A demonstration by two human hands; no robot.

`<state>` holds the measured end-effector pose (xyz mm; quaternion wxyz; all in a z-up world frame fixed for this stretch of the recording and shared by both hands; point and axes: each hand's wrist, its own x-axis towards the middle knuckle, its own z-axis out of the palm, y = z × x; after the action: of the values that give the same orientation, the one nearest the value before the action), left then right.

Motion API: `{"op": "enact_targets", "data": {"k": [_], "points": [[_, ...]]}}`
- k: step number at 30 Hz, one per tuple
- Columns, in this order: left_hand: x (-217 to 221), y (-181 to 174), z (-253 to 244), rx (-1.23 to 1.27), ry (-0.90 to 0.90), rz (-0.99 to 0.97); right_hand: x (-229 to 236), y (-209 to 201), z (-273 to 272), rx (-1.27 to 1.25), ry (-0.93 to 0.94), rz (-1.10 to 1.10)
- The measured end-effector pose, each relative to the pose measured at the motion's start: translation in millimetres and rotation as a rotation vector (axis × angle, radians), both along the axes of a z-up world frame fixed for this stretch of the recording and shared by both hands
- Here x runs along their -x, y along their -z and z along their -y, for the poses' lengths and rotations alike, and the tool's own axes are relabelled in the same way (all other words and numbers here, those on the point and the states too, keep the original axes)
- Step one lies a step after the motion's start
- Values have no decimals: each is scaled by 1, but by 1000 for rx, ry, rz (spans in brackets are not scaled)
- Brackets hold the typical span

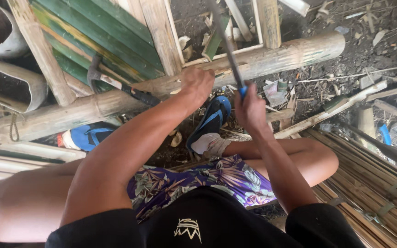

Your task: The person sits on the ground and weaves green bamboo strips into a wooden frame. They use a machete to cut the strips to length and a hammer to tap them into place, creating a woven panel.

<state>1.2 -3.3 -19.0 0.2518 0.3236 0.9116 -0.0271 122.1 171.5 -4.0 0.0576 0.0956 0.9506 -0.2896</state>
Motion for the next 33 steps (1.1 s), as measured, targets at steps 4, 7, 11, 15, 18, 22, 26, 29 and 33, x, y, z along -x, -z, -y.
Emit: {"op": "enact_targets", "data": {"k": [4,7,11,15,18,22,26,29,33], "points": [[4,28,-4,-5,4,-13,-7,6,-5,192,45,-295],[-1,41,-3,-37,4,-40,5,41,-6,-2,-11,39],[7,24,4,55,53,-3,11,41,-4,-229,-88,162],[5,41,5,136,126,36,3,7,-2,36,34,-3],[6,59,5,-82,-82,51,0,2,-5,140,34,-241],[8,24,9,128,137,59,10,43,-6,32,7,149],[8,-25,13,109,13,144,7,43,-9,-193,-130,45],[9,-25,16,166,162,73,8,25,-8,79,-41,-46],[11,-8,11,38,5,106,7,20,-5,69,66,-59]]}}
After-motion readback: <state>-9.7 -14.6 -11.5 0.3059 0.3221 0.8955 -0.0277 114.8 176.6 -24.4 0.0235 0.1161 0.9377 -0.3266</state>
